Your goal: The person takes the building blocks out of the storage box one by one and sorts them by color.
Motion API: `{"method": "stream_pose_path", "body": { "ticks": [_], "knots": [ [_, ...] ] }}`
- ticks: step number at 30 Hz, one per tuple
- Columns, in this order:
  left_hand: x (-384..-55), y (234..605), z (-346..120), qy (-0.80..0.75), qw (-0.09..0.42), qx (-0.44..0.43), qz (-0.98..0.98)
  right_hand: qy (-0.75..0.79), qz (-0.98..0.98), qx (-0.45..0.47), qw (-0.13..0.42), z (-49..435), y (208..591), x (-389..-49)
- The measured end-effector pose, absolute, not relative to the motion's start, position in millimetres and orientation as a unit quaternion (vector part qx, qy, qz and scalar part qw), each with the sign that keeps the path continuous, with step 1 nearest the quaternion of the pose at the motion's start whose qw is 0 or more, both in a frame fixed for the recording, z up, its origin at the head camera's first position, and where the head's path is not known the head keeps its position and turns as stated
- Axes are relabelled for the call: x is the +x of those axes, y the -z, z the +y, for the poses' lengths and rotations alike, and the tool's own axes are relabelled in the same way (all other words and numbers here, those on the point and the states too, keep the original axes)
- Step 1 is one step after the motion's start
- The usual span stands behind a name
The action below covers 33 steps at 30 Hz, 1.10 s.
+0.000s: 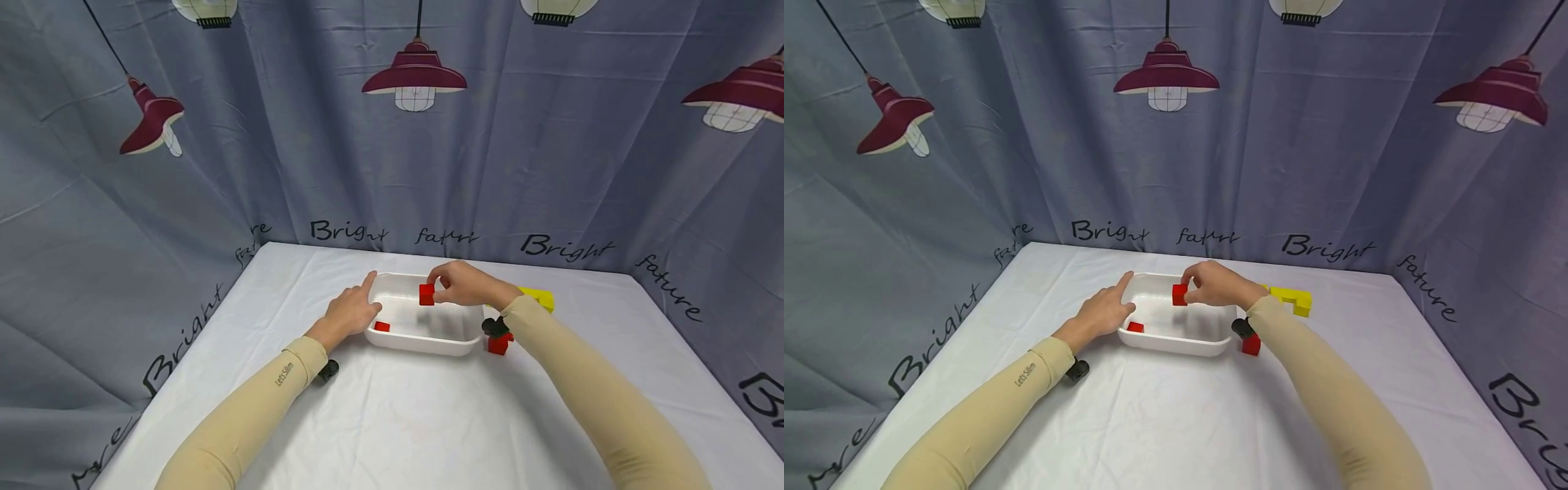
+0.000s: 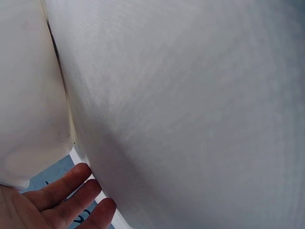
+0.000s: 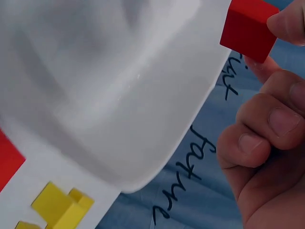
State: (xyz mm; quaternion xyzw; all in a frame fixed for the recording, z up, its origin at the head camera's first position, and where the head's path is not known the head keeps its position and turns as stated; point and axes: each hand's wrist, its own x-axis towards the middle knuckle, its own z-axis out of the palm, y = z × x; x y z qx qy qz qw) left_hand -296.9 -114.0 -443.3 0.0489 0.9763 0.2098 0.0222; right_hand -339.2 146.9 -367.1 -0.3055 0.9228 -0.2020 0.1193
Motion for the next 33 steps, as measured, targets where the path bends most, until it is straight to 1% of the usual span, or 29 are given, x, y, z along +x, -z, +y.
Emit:
{"method": "stream_pose_path", "body": {
  "ticks": [6,19,33],
  "knots": [
    [-296.9,443.9,-114.0,-0.204,0.022,0.049,0.978,0.212,0.923,-0.303,0.103,165.5,361.6,-331.0],
    [-296.4,443.0,-114.9,-0.211,0.024,0.05,0.976,0.208,0.93,-0.29,0.088,201.0,353.2,-310.3],
    [-297.4,443.4,-116.8,-0.215,0.023,0.055,0.975,0.199,0.941,-0.257,0.093,234.9,352.8,-292.5]
  ]
}}
